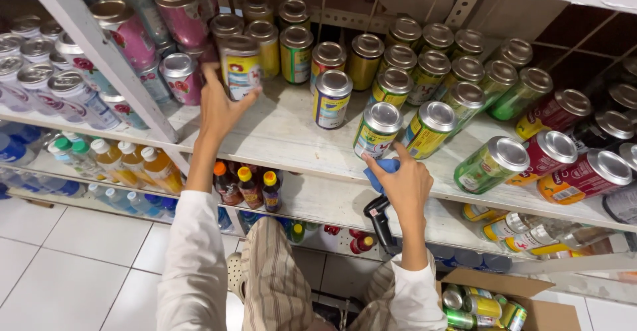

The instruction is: Cleaning and organizing cans on grocery store shelves.

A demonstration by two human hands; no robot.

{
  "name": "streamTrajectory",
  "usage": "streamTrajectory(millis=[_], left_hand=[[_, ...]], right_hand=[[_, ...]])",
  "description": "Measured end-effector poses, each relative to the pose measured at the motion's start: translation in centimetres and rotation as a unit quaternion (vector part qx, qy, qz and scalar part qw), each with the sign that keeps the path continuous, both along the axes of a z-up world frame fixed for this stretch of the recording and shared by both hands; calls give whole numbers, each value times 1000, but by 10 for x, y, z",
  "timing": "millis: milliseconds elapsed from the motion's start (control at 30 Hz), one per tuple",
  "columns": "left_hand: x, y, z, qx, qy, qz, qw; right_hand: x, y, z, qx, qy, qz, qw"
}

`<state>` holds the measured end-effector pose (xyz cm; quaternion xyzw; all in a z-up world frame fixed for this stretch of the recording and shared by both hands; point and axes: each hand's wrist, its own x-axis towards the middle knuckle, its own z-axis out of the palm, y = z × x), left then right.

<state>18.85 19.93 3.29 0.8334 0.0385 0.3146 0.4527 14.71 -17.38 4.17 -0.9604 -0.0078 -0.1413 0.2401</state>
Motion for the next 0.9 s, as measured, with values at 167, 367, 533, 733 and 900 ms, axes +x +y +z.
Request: streamTrajectory(millis=[167,367,533,733,900], left_hand=[[-20,11,3,165,-49,5,985],[-41,7,71,182,81,10,980],[-31,9,83,280,99,25,955],[-23,3,82,366,132,33,921],[-4,12,54,377,131,55,915]], right_hand=[[0,-3,-6,-1,-17,6,1000],[3,-6,-12,-1,-29,9,1000],[3,-7,-12,-7,-31,3,999],[2,-6,-10,-9,-27,6,1000],[5,-8,-17,-3,-30,9,999]])
